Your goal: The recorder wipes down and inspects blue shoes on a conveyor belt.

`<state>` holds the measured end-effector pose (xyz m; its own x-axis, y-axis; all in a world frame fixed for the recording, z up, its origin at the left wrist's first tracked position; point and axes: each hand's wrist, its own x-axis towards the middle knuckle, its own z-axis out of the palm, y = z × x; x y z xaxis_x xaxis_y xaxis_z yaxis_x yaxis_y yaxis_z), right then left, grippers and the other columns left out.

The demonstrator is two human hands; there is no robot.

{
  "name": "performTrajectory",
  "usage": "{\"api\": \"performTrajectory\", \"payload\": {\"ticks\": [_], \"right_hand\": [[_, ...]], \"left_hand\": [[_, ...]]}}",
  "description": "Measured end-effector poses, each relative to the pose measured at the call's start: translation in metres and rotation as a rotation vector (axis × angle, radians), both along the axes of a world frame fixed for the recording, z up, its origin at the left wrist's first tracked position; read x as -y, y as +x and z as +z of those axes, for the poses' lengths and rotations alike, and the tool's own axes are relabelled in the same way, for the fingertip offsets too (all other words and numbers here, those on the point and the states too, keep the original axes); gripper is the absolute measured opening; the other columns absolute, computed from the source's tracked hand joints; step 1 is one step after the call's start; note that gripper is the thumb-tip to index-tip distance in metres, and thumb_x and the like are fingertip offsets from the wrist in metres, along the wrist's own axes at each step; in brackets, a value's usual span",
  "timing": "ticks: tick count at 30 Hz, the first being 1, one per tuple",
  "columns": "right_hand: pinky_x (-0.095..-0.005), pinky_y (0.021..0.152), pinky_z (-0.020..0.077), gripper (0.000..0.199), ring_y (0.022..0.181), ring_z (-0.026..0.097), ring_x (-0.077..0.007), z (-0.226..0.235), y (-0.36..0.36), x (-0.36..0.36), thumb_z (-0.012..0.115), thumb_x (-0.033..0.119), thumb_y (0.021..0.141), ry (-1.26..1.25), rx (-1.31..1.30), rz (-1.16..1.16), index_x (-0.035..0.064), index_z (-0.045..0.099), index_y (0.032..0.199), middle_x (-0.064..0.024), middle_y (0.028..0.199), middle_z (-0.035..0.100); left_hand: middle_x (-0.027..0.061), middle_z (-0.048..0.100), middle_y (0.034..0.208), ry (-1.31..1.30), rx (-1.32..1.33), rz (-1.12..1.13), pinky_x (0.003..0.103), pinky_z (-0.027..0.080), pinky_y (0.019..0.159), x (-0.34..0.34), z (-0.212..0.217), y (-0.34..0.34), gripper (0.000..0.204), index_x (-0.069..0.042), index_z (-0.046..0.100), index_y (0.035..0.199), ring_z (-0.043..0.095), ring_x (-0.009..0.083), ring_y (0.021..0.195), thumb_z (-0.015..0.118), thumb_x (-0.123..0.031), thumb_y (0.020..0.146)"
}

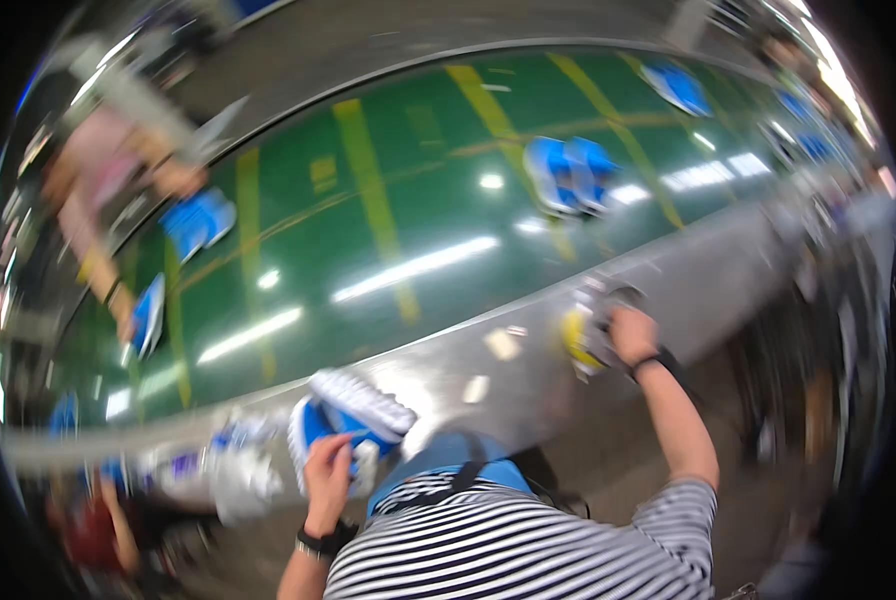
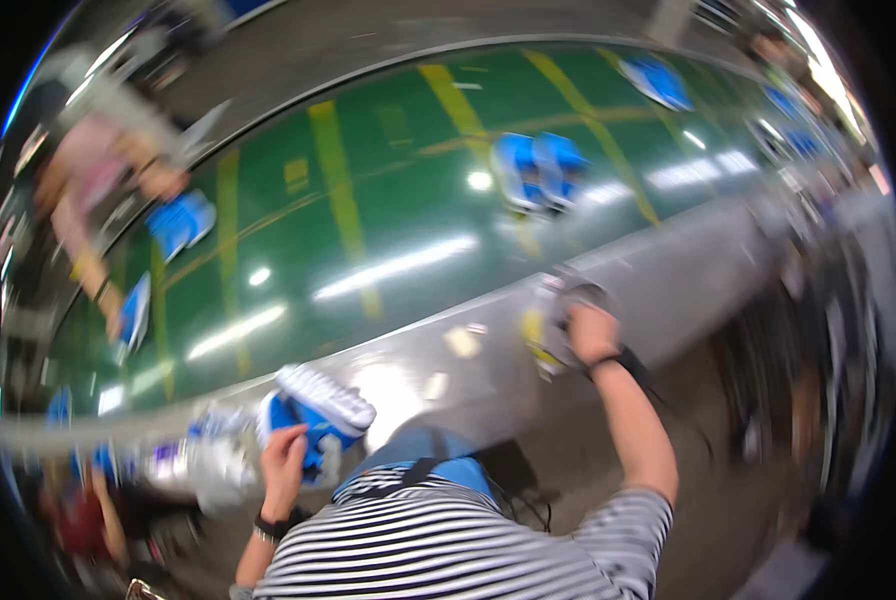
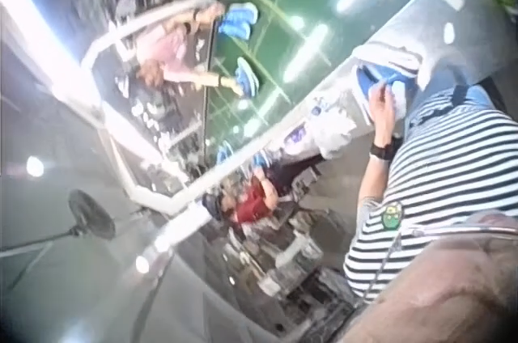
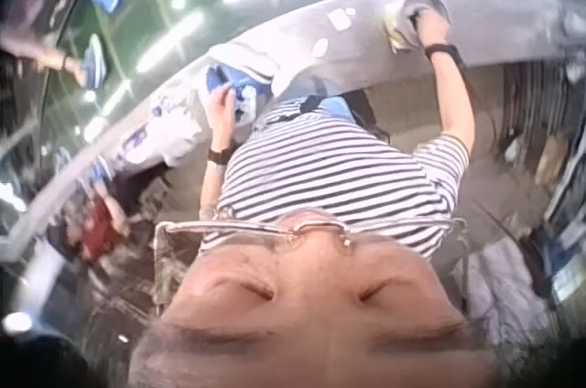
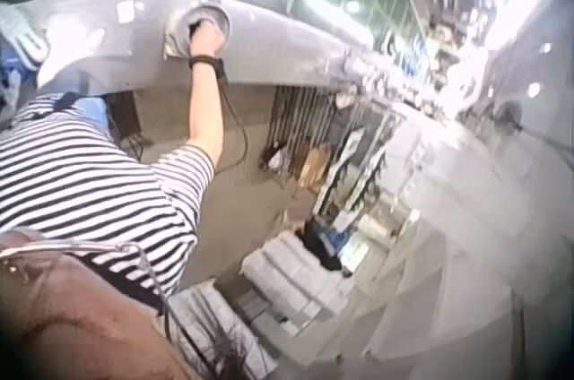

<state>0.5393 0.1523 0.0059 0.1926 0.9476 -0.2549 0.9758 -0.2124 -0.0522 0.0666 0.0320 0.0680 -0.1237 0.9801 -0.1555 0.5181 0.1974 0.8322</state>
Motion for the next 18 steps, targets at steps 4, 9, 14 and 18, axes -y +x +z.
{"api": "performTrajectory", "payload": {"ticks": [4,9,14,18], "right_hand": [[-0.0424,0.069,0.0458,0.015,0.076,0.059,-0.0338,-0.005,0.03,0.016,0.059,0.014,0.073,0.096,-0.028,-0.021,0.0073,0.064,0.086,-0.0167,0.079,0.062],[-0.0382,0.071,0.0427,0.017,0.078,0.057,-0.0319,0.001,0.042,0.016,0.058,0.005,0.073,0.292,-0.276,-0.01,-0.0015,0.059,0.089,-0.0176,0.081,0.059],[-0.0387,0.087,0.036,0.029,0.091,0.053,-0.0242,-0.01,0.051,0.025,0.053,0.026,0.078,0.474,-0.261,0.13,0.0068,0.058,0.1,-0.0108,0.092,0.06],[-0.0418,0.056,0.0454,0.035,0.068,0.059,-0.0297,0.017,-0.018,0.02,0.071,0.03,0.071,0.401,-0.895,-0.129,0.0033,0.062,0.092,-0.0207,0.086,0.062]], "left_hand": [[0.0086,0.053,0.09,-0.011,-0.061,0.104,0.027,0.046,0.069,0.007,-0.003,0.002,0.018,-0.005,0.062,0.097,0.054,0.0164,0.078,0.055,-0.006,0.081],[0.0113,0.048,0.091,0.064,-0.127,0.518,0.031,0.045,0.073,0.043,-0.025,-0.036,0.031,-0.005,0.057,0.106,0.052,0.0219,0.083,0.061,-0.01,0.076],[0.0206,0.042,0.109,-0.103,-0.433,0.624,0.037,0.038,0.089,0.06,-0.075,-0.071,0.067,0.004,0.043,0.119,0.043,0.0313,0.103,0.069,-0.033,0.069],[0.0295,0.053,0.108,-0.393,0.124,0.324,0.037,0.041,0.089,0.059,-0.117,-0.1,0.088,0.008,0.046,0.116,0.052,0.0378,0.103,0.061,-0.062,0.065]]}}
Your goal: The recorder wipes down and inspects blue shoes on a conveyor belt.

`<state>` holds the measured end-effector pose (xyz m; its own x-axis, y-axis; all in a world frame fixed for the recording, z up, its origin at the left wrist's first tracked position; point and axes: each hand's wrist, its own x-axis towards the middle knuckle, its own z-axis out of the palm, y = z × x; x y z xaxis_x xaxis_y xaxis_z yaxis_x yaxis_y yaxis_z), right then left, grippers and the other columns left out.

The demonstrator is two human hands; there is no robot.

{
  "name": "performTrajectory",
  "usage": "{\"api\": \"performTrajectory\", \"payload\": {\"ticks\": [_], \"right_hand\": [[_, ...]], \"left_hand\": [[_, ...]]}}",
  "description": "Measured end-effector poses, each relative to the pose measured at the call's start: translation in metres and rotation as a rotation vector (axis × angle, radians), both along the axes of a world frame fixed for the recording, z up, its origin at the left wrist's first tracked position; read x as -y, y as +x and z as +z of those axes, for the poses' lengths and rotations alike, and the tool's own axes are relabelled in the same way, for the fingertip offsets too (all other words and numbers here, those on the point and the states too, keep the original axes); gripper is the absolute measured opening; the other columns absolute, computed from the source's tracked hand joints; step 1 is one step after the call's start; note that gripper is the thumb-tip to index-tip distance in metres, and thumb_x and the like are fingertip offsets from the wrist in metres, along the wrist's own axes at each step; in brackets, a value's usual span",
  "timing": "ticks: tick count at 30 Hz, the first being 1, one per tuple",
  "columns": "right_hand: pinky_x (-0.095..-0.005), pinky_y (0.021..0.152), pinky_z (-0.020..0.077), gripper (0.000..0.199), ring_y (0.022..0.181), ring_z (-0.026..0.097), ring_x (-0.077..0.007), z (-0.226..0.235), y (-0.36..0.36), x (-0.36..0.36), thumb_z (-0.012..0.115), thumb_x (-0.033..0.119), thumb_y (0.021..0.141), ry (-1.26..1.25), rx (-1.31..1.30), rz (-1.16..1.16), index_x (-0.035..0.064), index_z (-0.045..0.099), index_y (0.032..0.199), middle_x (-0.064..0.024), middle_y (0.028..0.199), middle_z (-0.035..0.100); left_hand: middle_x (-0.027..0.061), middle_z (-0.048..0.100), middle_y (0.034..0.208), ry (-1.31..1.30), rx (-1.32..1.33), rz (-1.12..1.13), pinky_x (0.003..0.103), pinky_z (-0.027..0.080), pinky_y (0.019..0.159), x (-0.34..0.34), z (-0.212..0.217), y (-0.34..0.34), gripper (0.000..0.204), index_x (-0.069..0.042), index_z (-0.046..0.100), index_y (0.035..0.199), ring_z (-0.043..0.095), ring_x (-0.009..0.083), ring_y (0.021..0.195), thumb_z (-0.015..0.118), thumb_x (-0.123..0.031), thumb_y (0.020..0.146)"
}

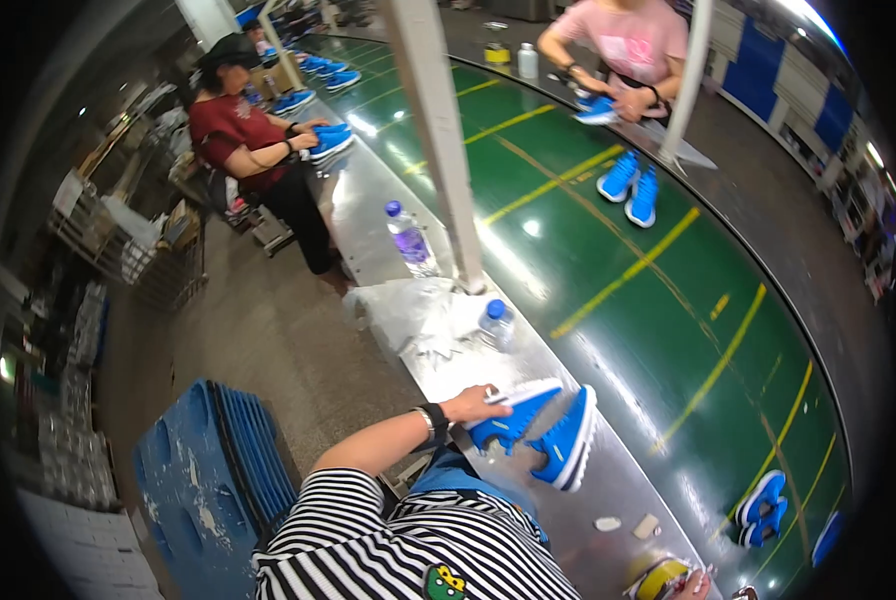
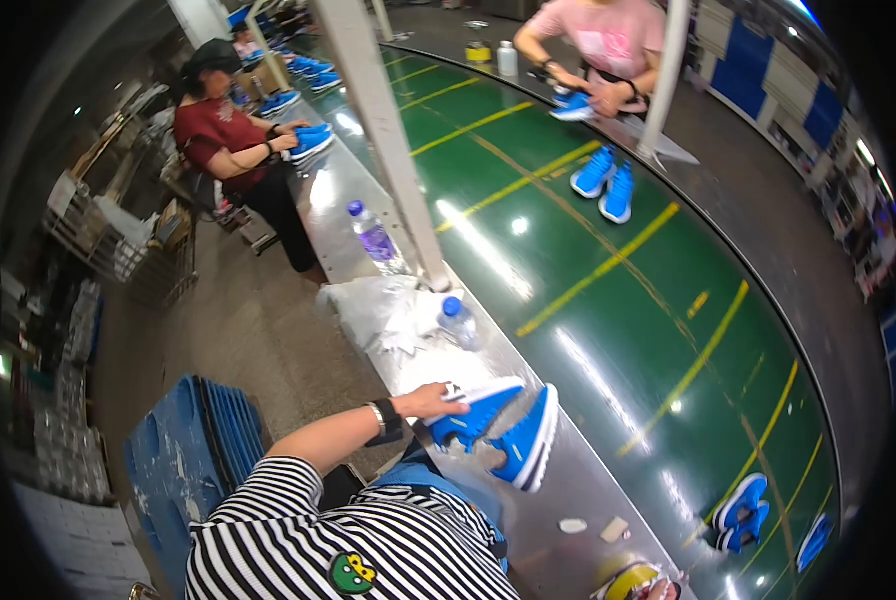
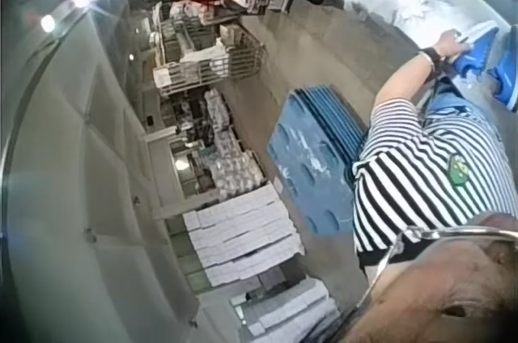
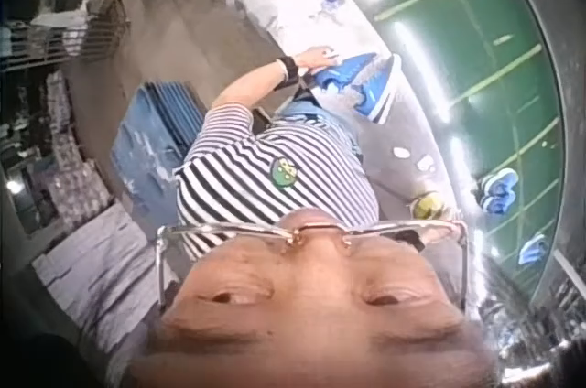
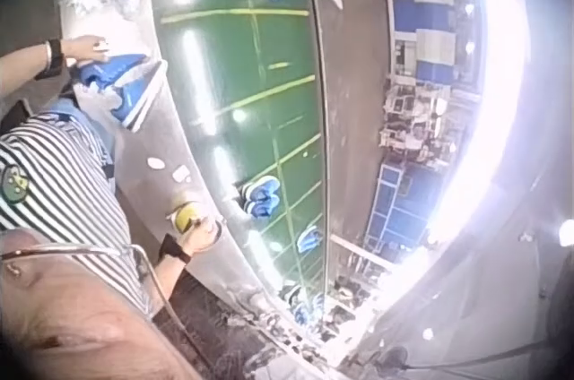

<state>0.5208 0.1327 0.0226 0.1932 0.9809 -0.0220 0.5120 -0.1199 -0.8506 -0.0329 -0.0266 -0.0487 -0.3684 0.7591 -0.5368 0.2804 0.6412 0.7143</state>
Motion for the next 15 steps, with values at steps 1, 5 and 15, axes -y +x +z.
{"api": "performTrajectory", "payload": {"ticks": [1,5,15], "right_hand": [[-0.0426,0.055,0.0444,0.029,0.066,0.058,-0.0317,0.016,-0.029,0.004,0.066,0.026,0.074,0.209,0.513,0.277,0.0029,0.061,0.09,-0.0202,0.082,0.06],[-0.0428,0.068,0.0443,0.033,0.081,0.055,-0.0344,-0.012,-0.085,0.008,0.067,0.025,0.072,0.567,1.081,0.703,0.0005,0.058,0.093,-0.0209,0.085,0.058],[-0.031,0.082,0.0462,0.025,0.09,0.055,-0.0173,0.057,-0.334,0.025,0.05,0.001,0.082,-0.295,-0.827,0.337,-0.0013,0.049,0.107,-0.0092,0.1,0.055]], "left_hand": [[0.0293,0.052,0.11,0.0,-0.064,-0.101,0.037,0.04,0.09,0.0,-0.017,-0.005,0.092,0.007,0.045,0.118,0.052,0.0381,0.102,0.057,-0.067,0.065],[0.0281,0.052,0.112,0.067,-0.05,-0.243,0.038,0.04,0.091,-0.008,-0.024,-0.006,0.087,-0.001,0.035,0.13,0.051,0.0381,0.105,0.052,-0.063,0.072],[0.0121,0.052,0.118,0.046,1.094,0.063,0.029,0.044,0.089,0.006,0.046,-0.027,0.056,0.001,0.034,0.129,0.053,0.0178,0.104,0.052,-0.033,0.088]]}}
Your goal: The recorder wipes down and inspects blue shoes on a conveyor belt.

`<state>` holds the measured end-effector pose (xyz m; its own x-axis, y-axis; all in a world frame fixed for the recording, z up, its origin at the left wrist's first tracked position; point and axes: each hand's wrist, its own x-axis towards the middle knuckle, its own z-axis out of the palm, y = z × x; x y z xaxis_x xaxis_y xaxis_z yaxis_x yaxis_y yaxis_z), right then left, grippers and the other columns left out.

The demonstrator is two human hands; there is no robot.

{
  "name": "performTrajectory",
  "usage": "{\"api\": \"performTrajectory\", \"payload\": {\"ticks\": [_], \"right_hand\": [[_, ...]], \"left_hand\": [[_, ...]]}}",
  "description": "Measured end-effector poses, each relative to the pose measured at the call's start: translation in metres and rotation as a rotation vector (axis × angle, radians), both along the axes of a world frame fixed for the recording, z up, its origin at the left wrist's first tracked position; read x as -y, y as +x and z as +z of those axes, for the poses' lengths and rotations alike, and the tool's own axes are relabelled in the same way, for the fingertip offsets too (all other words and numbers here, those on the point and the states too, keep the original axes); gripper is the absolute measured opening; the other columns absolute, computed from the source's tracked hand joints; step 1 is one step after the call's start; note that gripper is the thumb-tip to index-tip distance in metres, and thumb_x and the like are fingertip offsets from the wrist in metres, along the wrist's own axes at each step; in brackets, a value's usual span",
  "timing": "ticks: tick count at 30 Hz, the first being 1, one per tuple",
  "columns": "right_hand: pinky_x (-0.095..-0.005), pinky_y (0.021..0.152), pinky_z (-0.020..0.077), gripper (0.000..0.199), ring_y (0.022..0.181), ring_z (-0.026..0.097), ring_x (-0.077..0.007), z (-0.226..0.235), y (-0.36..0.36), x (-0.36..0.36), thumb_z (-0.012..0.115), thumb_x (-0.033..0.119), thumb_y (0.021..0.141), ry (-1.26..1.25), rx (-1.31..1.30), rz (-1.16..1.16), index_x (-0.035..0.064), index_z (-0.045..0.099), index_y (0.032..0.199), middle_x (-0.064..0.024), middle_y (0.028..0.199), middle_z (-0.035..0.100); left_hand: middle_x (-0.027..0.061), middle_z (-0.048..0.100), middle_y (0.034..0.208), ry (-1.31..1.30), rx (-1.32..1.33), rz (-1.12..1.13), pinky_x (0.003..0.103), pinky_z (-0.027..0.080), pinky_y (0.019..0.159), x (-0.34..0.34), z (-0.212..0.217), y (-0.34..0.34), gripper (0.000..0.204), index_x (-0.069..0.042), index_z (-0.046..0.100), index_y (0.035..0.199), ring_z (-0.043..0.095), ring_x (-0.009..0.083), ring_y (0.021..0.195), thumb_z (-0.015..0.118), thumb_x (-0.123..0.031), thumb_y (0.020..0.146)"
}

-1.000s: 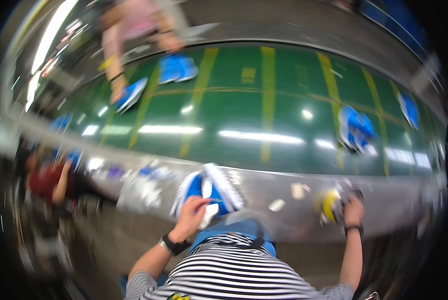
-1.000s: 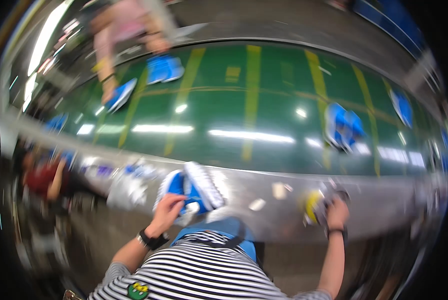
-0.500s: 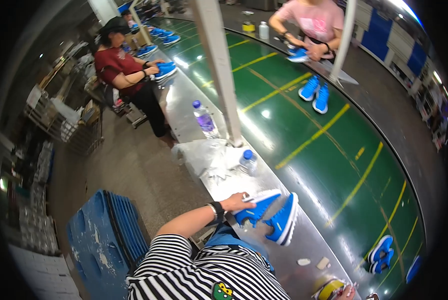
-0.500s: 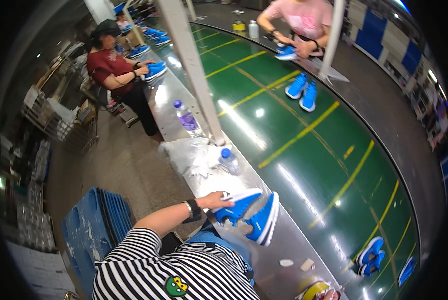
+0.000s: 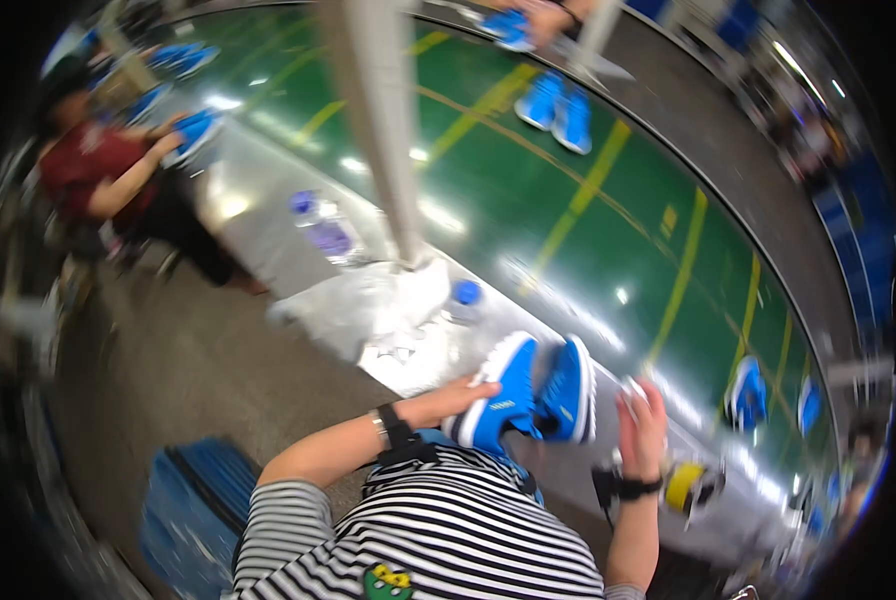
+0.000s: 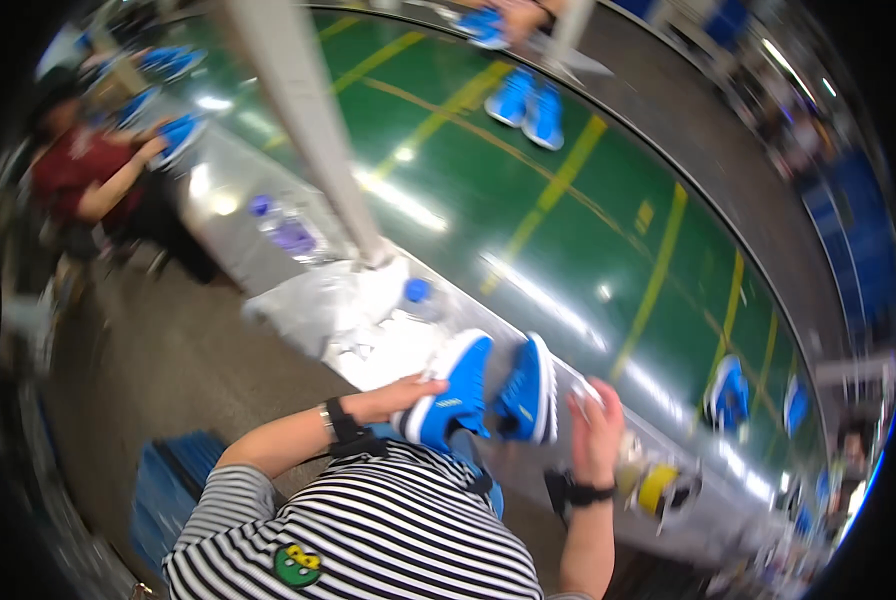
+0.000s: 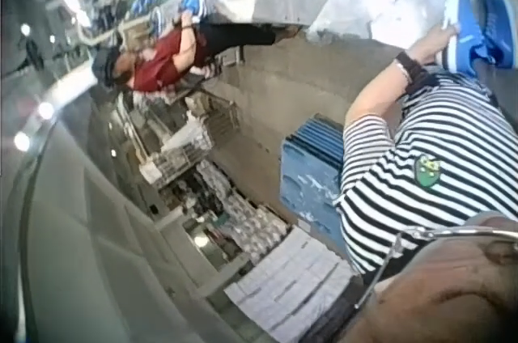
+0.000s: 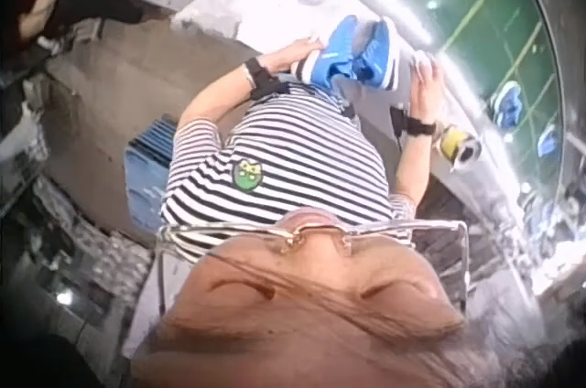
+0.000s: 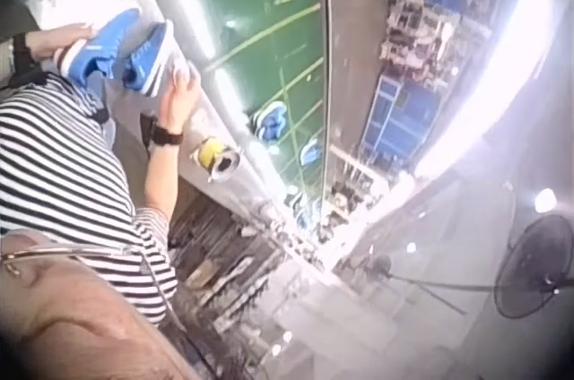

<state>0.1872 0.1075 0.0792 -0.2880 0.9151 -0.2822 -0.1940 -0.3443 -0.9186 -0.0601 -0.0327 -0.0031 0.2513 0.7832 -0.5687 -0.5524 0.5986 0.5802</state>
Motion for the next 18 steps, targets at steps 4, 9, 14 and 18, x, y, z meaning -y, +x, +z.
{"api": "performTrajectory", "payload": {"ticks": [4,9,14,18], "right_hand": [[-0.0295,0.08,0.0482,0.02,0.086,0.059,-0.0183,0.004,-0.055,0.011,0.058,0.001,0.08,-0.075,-0.031,0.073,-0.0044,0.055,0.099,-0.0124,0.095,0.059],[-0.0223,0.073,0.0464,0.013,0.082,0.058,-0.0121,-0.024,-0.083,0.031,0.059,0.004,0.08,0.037,0.19,0.204,-0.0012,0.06,0.092,-0.0061,0.091,0.061],[-0.0218,0.066,0.0447,0.014,0.074,0.055,-0.0084,-0.05,-0.118,0.029,0.061,0.006,0.077,0.187,0.452,0.445,0.0001,0.06,0.09,-0.0041,0.086,0.062],[-0.0315,0.067,0.0475,0.015,0.073,0.06,-0.0251,-0.092,-0.135,0.021,0.062,0.008,0.071,0.455,0.651,0.566,0.0012,0.062,0.085,-0.0129,0.081,0.062]], "left_hand": [[0.0121,0.047,0.123,0.02,-0.061,-0.01,0.029,0.043,0.089,0.009,0.013,-0.011,0.058,-0.002,0.024,0.134,0.052,0.0179,0.104,0.049,-0.028,0.089],[0.0119,0.045,0.123,-0.06,0.021,-0.041,0.029,0.044,0.087,0.009,0.009,-0.013,0.058,-0.002,0.021,0.135,0.051,0.0178,0.105,0.049,-0.025,0.088],[0.0114,0.047,0.121,-0.113,0.015,0.035,0.028,0.044,0.086,0.016,-0.003,-0.007,0.057,-0.002,0.021,0.135,0.051,0.0162,0.104,0.048,-0.022,0.089],[0.0127,0.043,0.123,-0.102,-0.018,0.033,0.027,0.038,0.091,0.014,-0.017,-0.001,0.062,-0.001,0.019,0.135,0.046,0.0166,0.107,0.049,-0.025,0.087]]}}
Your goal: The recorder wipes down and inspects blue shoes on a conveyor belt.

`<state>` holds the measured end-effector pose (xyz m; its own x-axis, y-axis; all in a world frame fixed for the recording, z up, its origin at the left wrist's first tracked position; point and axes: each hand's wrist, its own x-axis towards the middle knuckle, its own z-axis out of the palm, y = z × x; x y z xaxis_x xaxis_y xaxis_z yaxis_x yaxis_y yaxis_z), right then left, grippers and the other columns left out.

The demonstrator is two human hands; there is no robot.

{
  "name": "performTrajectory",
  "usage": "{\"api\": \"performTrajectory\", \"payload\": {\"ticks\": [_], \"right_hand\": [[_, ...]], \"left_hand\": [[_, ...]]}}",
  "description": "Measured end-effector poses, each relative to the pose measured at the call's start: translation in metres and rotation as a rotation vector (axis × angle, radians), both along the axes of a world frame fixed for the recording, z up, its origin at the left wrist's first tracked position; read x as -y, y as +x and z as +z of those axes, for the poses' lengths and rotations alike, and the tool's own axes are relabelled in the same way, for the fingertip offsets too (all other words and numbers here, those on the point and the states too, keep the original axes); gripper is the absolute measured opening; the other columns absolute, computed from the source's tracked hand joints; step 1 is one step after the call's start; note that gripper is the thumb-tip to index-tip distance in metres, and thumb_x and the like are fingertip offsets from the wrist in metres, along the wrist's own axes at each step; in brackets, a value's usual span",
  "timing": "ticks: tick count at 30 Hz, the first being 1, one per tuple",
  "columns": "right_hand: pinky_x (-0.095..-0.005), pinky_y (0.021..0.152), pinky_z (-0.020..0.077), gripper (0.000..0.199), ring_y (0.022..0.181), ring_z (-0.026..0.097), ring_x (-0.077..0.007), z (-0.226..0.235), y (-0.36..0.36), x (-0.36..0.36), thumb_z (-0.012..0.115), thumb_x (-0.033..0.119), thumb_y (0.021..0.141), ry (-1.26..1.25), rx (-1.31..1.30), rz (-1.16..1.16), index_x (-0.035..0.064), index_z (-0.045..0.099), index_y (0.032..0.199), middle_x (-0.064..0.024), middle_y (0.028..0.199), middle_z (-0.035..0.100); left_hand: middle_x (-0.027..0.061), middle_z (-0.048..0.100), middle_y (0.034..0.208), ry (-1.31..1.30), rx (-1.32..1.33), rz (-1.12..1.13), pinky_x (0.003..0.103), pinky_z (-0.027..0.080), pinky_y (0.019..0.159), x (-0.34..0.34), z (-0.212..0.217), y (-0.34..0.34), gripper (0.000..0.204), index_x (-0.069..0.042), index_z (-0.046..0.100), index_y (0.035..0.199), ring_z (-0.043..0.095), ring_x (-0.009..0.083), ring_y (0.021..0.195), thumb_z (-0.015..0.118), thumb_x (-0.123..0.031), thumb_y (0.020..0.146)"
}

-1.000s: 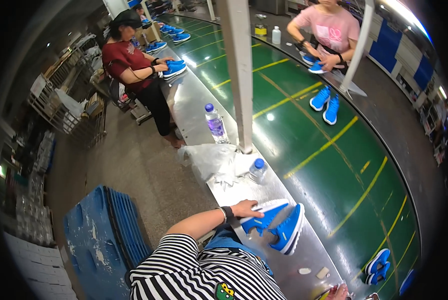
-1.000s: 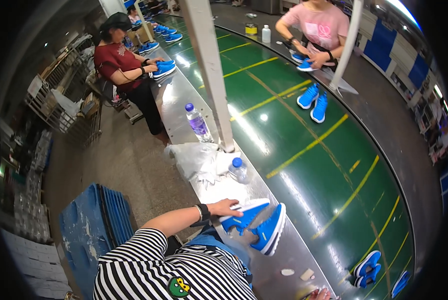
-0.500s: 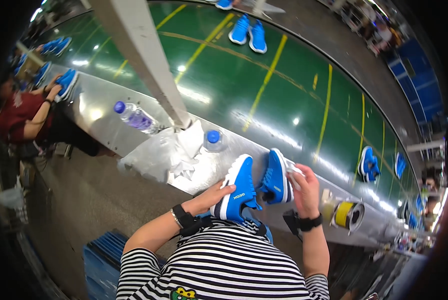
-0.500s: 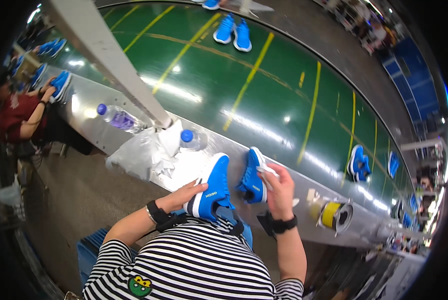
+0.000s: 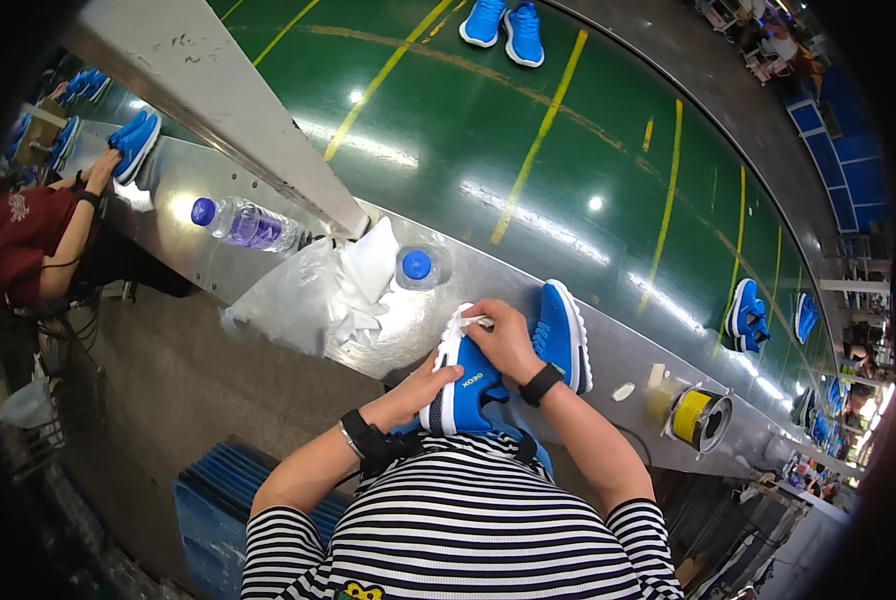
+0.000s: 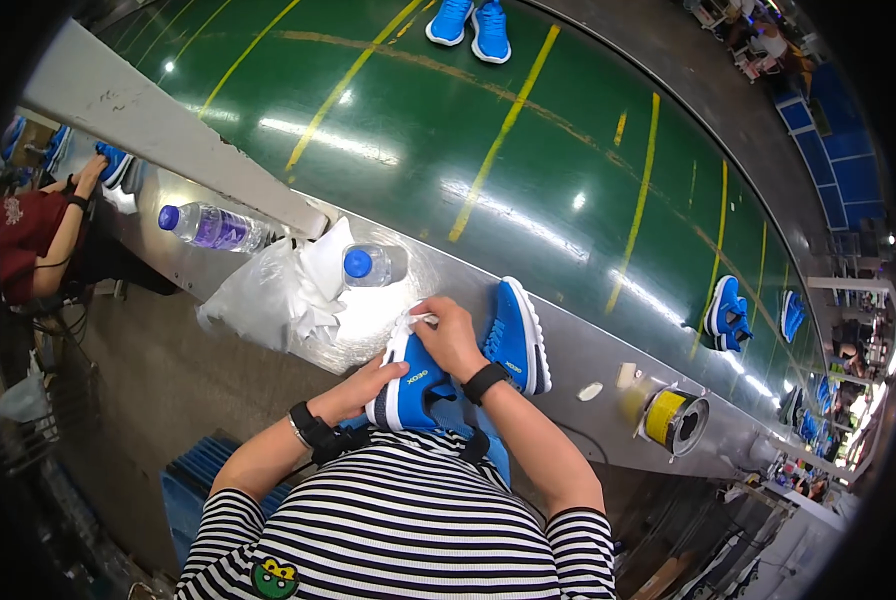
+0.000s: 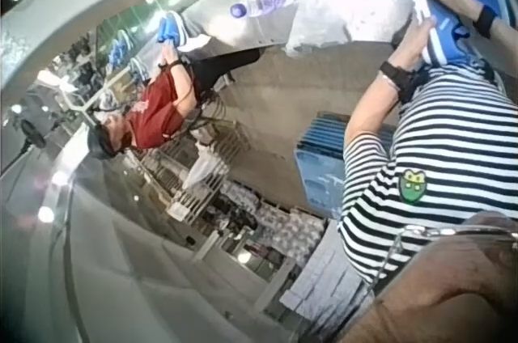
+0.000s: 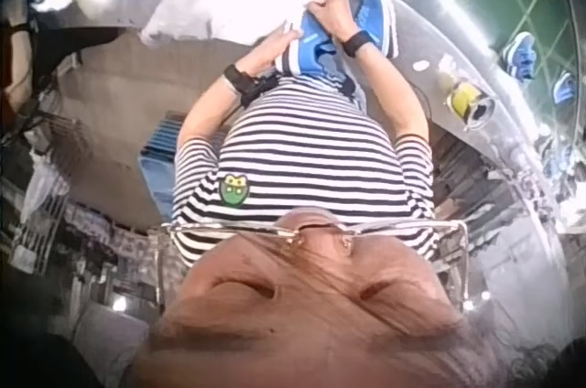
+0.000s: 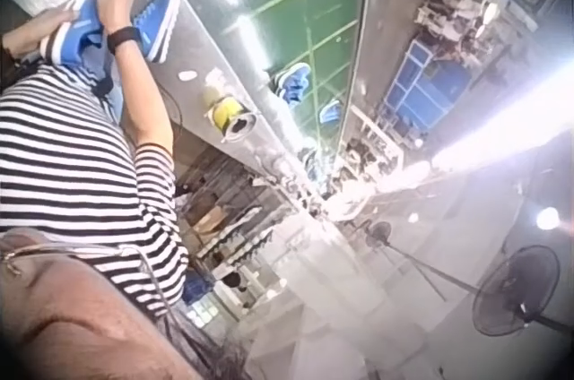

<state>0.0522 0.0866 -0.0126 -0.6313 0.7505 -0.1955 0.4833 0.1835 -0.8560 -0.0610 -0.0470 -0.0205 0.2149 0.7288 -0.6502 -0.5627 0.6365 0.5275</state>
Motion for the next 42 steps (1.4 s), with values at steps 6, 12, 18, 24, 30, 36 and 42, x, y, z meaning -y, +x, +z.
{"api": "performTrajectory", "payload": {"ticks": [6,12,18,24,30,36,42], "right_hand": [[-0.0371,0.071,0.0464,0.014,0.079,0.059,-0.034,-0.009,-0.015,-0.024,0.062,0.009,0.068,-0.066,0.12,0.05,0.001,0.063,0.08,-0.0189,0.081,0.06],[-0.0317,0.064,0.0463,0.016,0.069,0.06,-0.0242,-0.021,0.003,-0.029,0.066,0.011,0.069,0.029,0.101,0.127,0.0003,0.062,0.079,-0.0153,0.073,0.061],[-0.0301,0.062,0.0468,0.012,0.066,0.061,-0.0213,-0.006,0.001,-0.019,0.065,0.007,0.069,0.076,0.066,0.283,0.0009,0.063,0.079,-0.0125,0.071,0.063],[-0.0294,0.061,0.0469,0.012,0.064,0.06,-0.02,-0.027,0.006,-0.039,0.065,0.006,0.068,0.081,0.177,0.241,0.001,0.063,0.079,-0.0124,0.07,0.062],[-0.0286,0.062,0.0466,0.013,0.065,0.06,-0.0192,-0.005,0.004,-0.032,0.066,0.006,0.069,0.085,0.122,0.225,0.0016,0.064,0.08,-0.0122,0.07,0.062],[-0.0312,0.063,0.048,0.013,0.067,0.061,-0.0244,-0.003,-0.004,-0.008,0.066,0.009,0.071,0.082,0.09,0.227,0.0032,0.065,0.082,-0.0141,0.076,0.062],[-0.0328,0.066,0.0475,0.014,0.071,0.061,-0.0272,-0.024,0.005,-0.024,0.065,0.011,0.07,0.098,0.139,0.054,0.0039,0.066,0.082,-0.0162,0.077,0.062]], "left_hand": [[0.014,0.042,0.125,-0.076,-0.114,-0.01,0.028,0.036,0.093,0.0,0.002,0.0,0.065,0.001,0.017,0.136,0.044,0.0178,0.11,0.05,-0.024,0.086],[0.0136,0.039,0.129,0.122,-0.232,-0.023,0.029,0.032,0.097,-0.005,-0.009,0.006,0.066,-0.002,0.023,0.135,0.038,0.019,0.115,0.054,-0.028,0.084],[0.016,0.04,0.129,0.105,-0.233,-0.041,0.03,0.034,0.095,0.008,-0.01,0.007,0.066,0.0,0.021,0.135,0.044,0.0191,0.112,0.049,-0.033,0.085],[0.0187,0.041,0.126,0.133,-0.33,-0.165,0.031,0.035,0.094,-0.001,0.006,-0.004,0.068,0.002,0.021,0.133,0.044,0.0218,0.111,0.049,-0.037,0.084],[0.0179,0.042,0.126,0.142,-0.301,-0.251,0.031,0.036,0.093,-0.011,-0.003,-0.007,0.068,0.004,0.022,0.132,0.045,0.0208,0.109,0.049,-0.037,0.084],[0.0147,0.041,0.128,0.061,-0.245,-0.214,0.031,0.033,0.096,-0.001,0.004,-0.014,0.066,0.001,0.024,0.133,0.043,0.0195,0.112,0.05,-0.035,0.085],[0.0171,0.036,0.132,0.05,-0.301,-0.284,0.031,0.028,0.1,-0.012,-0.002,-0.01,0.07,0.001,0.021,0.135,0.038,0.0225,0.118,0.05,-0.037,0.084]]}}
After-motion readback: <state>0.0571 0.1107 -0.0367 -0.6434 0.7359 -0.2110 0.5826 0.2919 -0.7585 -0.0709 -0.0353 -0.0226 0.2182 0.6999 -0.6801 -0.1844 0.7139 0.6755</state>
